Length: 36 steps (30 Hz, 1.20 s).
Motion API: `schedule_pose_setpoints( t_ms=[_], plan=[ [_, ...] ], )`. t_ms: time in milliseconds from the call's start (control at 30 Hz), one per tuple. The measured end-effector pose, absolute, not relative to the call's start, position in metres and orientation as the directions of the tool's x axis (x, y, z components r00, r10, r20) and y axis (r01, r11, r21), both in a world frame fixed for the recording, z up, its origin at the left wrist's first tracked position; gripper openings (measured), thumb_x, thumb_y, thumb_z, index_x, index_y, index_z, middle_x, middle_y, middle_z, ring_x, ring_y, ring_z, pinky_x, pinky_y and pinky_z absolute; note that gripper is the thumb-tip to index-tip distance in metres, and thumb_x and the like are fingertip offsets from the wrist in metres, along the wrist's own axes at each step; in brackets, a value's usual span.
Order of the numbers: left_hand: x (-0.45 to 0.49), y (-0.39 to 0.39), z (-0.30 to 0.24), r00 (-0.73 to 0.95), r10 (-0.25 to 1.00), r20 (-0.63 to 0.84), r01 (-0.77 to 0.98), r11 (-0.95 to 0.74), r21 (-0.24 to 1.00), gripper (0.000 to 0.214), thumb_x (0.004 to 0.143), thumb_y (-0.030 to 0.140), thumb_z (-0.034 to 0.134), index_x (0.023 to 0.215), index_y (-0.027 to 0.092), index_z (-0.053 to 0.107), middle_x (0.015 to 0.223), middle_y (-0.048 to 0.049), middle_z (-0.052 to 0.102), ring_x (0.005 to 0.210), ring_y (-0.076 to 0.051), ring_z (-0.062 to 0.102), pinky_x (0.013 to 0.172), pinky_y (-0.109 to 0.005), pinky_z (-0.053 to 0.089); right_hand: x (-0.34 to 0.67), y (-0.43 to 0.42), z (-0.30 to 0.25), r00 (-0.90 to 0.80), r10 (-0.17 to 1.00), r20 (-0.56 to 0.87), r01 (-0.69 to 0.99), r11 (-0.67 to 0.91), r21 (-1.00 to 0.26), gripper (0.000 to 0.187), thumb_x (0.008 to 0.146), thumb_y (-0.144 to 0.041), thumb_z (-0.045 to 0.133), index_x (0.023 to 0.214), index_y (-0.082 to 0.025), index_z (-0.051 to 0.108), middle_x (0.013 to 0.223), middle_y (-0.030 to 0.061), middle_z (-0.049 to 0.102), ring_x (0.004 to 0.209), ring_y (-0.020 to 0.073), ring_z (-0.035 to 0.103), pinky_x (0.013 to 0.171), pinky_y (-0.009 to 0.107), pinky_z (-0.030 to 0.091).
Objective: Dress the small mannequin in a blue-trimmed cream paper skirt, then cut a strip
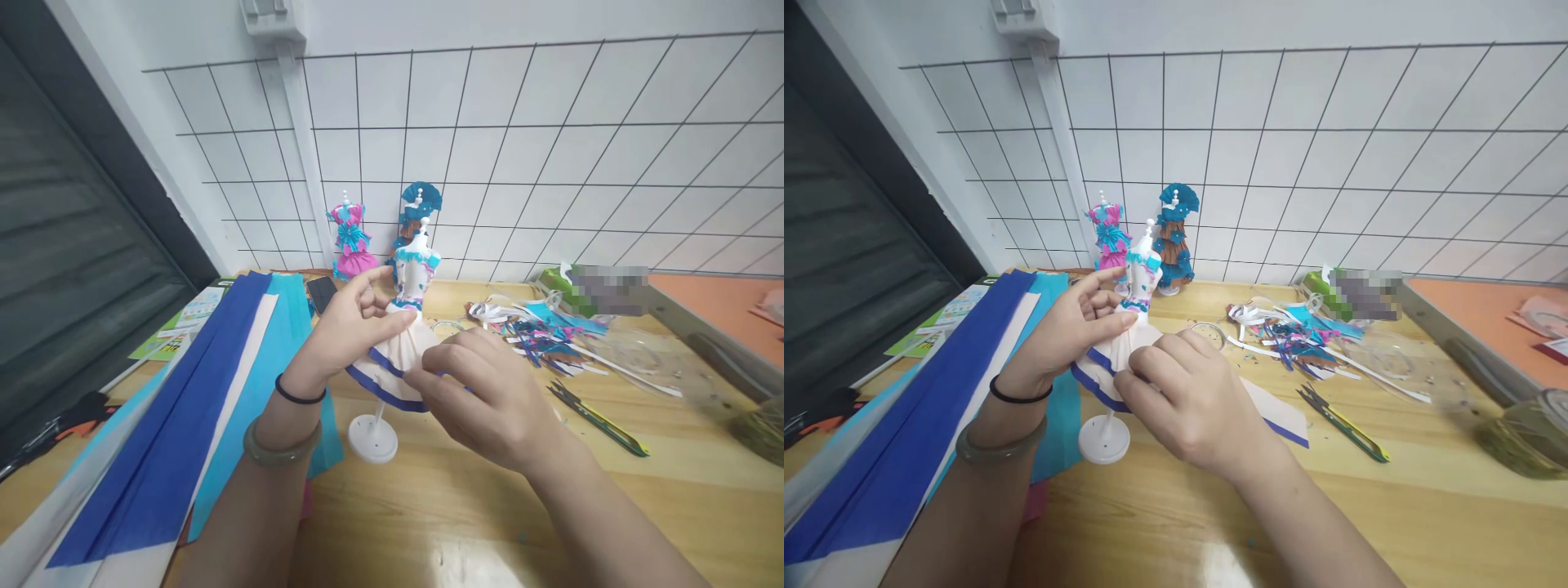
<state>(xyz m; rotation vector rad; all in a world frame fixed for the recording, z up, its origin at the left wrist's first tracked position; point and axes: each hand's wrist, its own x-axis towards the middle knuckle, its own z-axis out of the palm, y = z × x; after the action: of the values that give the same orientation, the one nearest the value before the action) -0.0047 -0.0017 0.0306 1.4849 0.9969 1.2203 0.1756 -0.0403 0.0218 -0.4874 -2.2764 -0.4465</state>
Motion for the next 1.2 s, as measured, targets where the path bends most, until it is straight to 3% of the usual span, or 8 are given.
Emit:
schedule_pose_setpoints(
  t_ms=[200, 267, 367, 433, 633, 800, 1000, 1200],
  plan=[
    [-0.01, -0.002, 0.032, 0.205, 0.947, 0.247, -0.006, -0.251, 0.968, 0.069, 0.068, 0.025, 0.075, 0.129, 0.014, 0.043, 0.084, -0.0016, 0.058, 0.076, -0.011, 0.055, 0.067, -0.022, 0.045, 0.186, -0.041, 0.029, -0.529, 0.382, 0.758, 0.373, 0.907, -0.197, 0.019, 0.08, -0.017, 0.063, 0.098, -0.017, 0.058, 0.088, 0.0071, 0.062, 0.081, 0.018, 0.058, 0.07, 0.033, 0.045],
    [-0.013, -0.002, 0.031, 0.25, 0.931, 0.264, -0.024, -0.267, 0.963, 0.069, 0.068, 0.026, 0.075, 0.128, 0.015, 0.044, 0.09, -0.0034, 0.06, 0.078, -0.011, 0.057, 0.069, -0.023, 0.047, 0.192, -0.039, 0.03, -0.417, 0.529, 0.739, 0.38, 0.84, -0.387, 0.013, 0.084, -0.024, 0.061, 0.095, -0.019, 0.057, 0.087, 0.0054, 0.062, 0.083, 0.0174, 0.058, 0.074, 0.031, 0.046],
    [-0.017, -0.002, 0.028, 0.347, 0.889, 0.299, -0.057, -0.298, 0.953, 0.068, 0.067, 0.023, 0.076, 0.128, 0.02, 0.045, 0.098, -0.0047, 0.061, 0.09, -0.015, 0.059, 0.075, -0.024, 0.048, 0.198, -0.032, 0.03, -0.368, 0.782, 0.502, 0.397, 0.621, -0.676, 0.015, 0.09, -0.034, 0.051, 0.093, -0.021, 0.06, 0.092, 0.0037, 0.064, 0.089, 0.0171, 0.059, 0.077, 0.029, 0.045],
    [-0.018, -0.002, 0.026, 0.392, 0.865, 0.312, -0.064, -0.313, 0.948, 0.069, 0.067, 0.022, 0.076, 0.128, 0.022, 0.045, 0.101, -0.0051, 0.061, 0.1, -0.017, 0.058, 0.081, -0.026, 0.048, 0.2, -0.026, 0.029, -0.443, 0.837, 0.32, 0.377, 0.498, -0.781, 0.023, 0.091, -0.041, 0.048, 0.094, -0.021, 0.061, 0.095, 0.0036, 0.064, 0.091, 0.0176, 0.058, 0.077, 0.028, 0.044],
    [-0.022, -0.001, 0.021, 0.474, 0.815, 0.332, -0.035, -0.359, 0.933, 0.071, 0.067, 0.021, 0.076, 0.131, 0.023, 0.044, 0.105, -0.0075, 0.061, 0.104, -0.02, 0.057, 0.089, -0.033, 0.045, 0.202, -0.014, 0.024, -0.593, 0.798, 0.104, 0.296, 0.336, -0.894, 0.04, 0.089, -0.053, 0.044, 0.08, -0.018, 0.059, 0.079, 0.0025, 0.057, 0.076, 0.015, 0.051, 0.064, 0.025, 0.04],
    [-0.023, 0.0, 0.019, 0.514, 0.788, 0.338, -0.046, -0.368, 0.929, 0.067, 0.069, 0.021, 0.075, 0.13, 0.025, 0.045, 0.105, -0.007, 0.06, 0.102, -0.02, 0.057, 0.085, -0.032, 0.046, 0.203, -0.015, 0.02, -0.697, 0.716, 0.033, 0.145, 0.185, -0.972, 0.036, 0.084, -0.049, 0.055, 0.071, -0.016, 0.057, 0.065, -0.002, 0.047, 0.06, 0.0094, 0.041, 0.054, 0.023, 0.033],
    [-0.021, 0.002, 0.016, 0.492, 0.804, 0.334, -0.055, -0.354, 0.934, 0.066, 0.069, 0.019, 0.075, 0.128, 0.026, 0.046, 0.104, -0.0061, 0.059, 0.104, -0.02, 0.057, 0.088, -0.033, 0.046, 0.196, -0.022, 0.022, -0.557, 0.828, 0.067, 0.123, 0.162, -0.979, 0.032, 0.077, -0.046, 0.066, 0.067, -0.016, 0.057, 0.065, -0.0013, 0.048, 0.059, 0.0095, 0.04, 0.052, 0.023, 0.032],
    [-0.015, 0.003, 0.014, 0.461, 0.823, 0.332, -0.033, -0.358, 0.933, 0.068, 0.068, 0.022, 0.076, 0.129, 0.025, 0.045, 0.107, -0.0067, 0.058, 0.104, -0.02, 0.057, 0.089, -0.033, 0.046, 0.189, -0.029, 0.023, -0.417, 0.908, 0.046, 0.249, 0.162, -0.955, 0.035, 0.075, -0.049, 0.066, 0.068, -0.017, 0.053, 0.06, -0.0037, 0.043, 0.054, 0.0082, 0.036, 0.047, 0.022, 0.028]
  ],
)
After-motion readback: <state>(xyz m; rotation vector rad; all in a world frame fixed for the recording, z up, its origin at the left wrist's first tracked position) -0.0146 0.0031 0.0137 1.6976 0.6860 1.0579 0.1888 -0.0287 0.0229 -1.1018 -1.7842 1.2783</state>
